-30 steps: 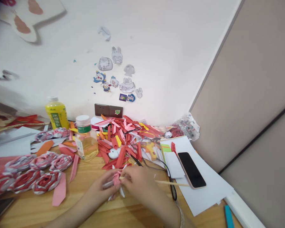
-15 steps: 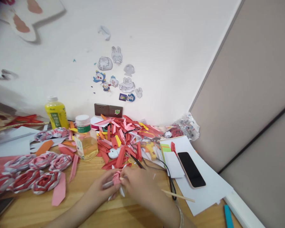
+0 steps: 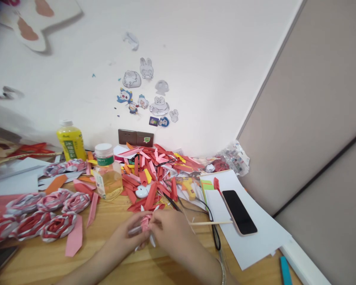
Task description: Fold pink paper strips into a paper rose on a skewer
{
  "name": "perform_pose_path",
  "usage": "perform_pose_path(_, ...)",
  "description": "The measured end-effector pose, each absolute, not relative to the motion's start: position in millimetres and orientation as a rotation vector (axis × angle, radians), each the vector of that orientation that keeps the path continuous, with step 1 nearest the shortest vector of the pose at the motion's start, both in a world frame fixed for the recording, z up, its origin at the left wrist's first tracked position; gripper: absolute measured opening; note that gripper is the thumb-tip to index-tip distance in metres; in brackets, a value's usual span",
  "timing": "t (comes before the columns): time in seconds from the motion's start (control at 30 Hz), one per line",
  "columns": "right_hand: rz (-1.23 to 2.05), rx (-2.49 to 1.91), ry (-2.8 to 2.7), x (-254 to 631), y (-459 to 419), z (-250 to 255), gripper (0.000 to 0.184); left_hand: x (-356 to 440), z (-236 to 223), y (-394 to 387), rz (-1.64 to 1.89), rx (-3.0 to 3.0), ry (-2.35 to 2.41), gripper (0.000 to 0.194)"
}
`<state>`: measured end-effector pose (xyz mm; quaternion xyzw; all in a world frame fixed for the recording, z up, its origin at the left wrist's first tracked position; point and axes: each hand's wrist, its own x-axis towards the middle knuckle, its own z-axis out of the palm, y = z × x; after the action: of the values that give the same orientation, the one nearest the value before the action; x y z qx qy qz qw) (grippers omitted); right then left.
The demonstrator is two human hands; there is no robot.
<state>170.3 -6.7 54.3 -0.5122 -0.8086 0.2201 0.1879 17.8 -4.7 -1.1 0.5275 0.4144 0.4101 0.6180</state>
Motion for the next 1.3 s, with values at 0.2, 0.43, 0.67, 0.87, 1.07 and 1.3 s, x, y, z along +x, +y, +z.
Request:
perform_pose_path(0.2, 0.677, -1.464, -2.212, 170, -4, 55, 0.011, 18, -4, -4, 0.927, 1.236, 0.955, 0.055)
perform_pose_path(0.43, 0.603, -1.496, -2.275, 169, -5, 60, 0.01, 17, -3, -3, 0.924, 1.26, 0.96, 0.05)
perform_pose_path(0.67, 0.371, -1.481, -2.423, 170, -4, 59, 0.013, 18, -4, -4, 0.913, 1.289, 0.949, 0.045)
perform_pose_path(0.87, 0.151, -1.445, -2.507, 169, -3, 52, 0.013, 17, -5, -3, 0.926, 1.31, 0.935, 0.042)
perform_pose_path(1.07, 0.043, -1.435, -2.539, 166, -4, 51, 0.01, 18, -5, -3, 0.932, 1.268, 0.942, 0.048)
perform_pose_path(1.3, -0.005, -1.361, -2.612, 168, 0, 45, 0.014, 18, -9, -2, 0.952, 1.279, 0.968, 0.052)
